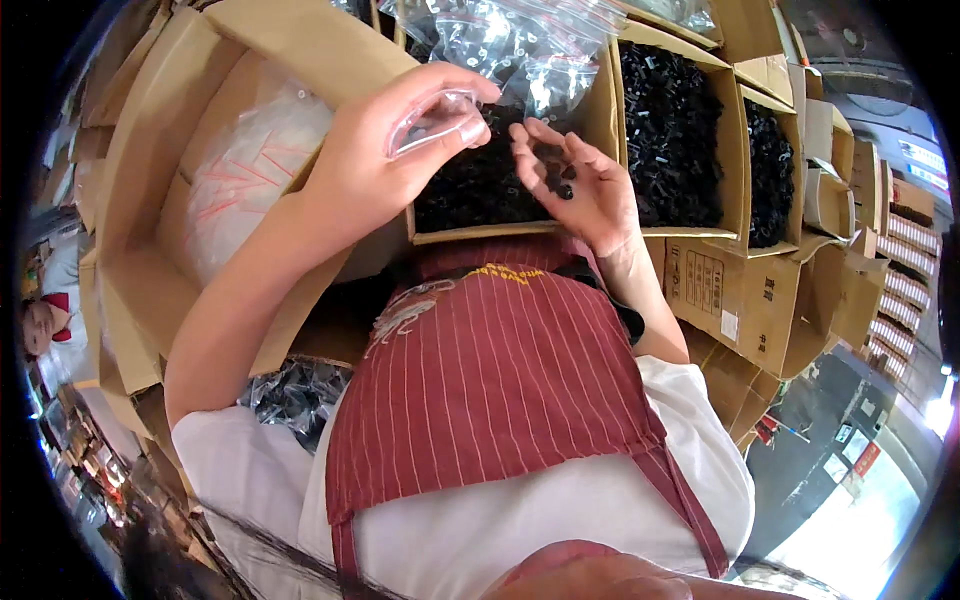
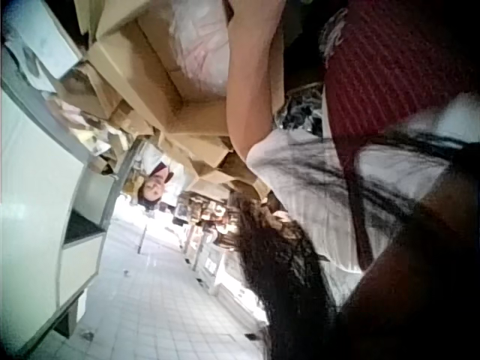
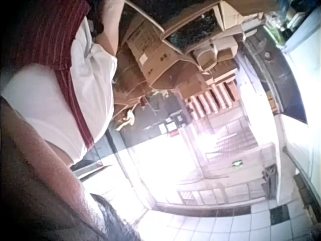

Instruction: Counting and placing small black plastic parts into clear plastic bags from a large box.

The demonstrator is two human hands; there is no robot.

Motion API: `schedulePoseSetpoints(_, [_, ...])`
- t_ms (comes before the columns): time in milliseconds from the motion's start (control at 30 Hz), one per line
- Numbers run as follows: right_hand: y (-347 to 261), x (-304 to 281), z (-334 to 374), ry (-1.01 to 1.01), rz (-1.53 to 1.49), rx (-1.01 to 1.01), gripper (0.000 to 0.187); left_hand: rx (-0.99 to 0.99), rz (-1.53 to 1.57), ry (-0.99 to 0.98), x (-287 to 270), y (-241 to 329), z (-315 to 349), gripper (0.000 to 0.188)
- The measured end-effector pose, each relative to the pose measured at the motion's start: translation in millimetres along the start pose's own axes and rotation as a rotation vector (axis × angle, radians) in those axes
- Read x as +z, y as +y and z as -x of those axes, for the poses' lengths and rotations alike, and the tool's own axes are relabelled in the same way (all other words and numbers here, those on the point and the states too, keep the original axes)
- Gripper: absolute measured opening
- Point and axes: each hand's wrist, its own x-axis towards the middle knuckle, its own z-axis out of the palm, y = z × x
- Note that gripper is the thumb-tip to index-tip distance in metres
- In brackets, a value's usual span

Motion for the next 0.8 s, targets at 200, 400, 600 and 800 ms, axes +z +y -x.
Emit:
schedulePoseSetpoints(200, [5.2, 24.2, 14.0, -0.29, -0.072, 0.093, 0.069, -0.016, 0.056, 0.002, -0.8, 4.2, -1.3, 0.028])
schedulePoseSetpoints(400, [13.0, 37.8, 24.6, -0.328, 0.028, 0.106, 0.068, -0.03, 0.052, 0.005, -0.6, 9.4, 0.0, 0.029])
schedulePoseSetpoints(600, [13.3, 30.5, 25.2, -0.347, 0.035, 0.104, 0.074, -0.05, 0.069, -0.004, 0.2, 9.3, -0.4, 0.029])
schedulePoseSetpoints(800, [13.4, 26.7, 22.0, -0.358, 0.059, 0.086, 0.085, -0.055, 0.085, -0.007, -0.3, 7.2, -0.7, 0.029])
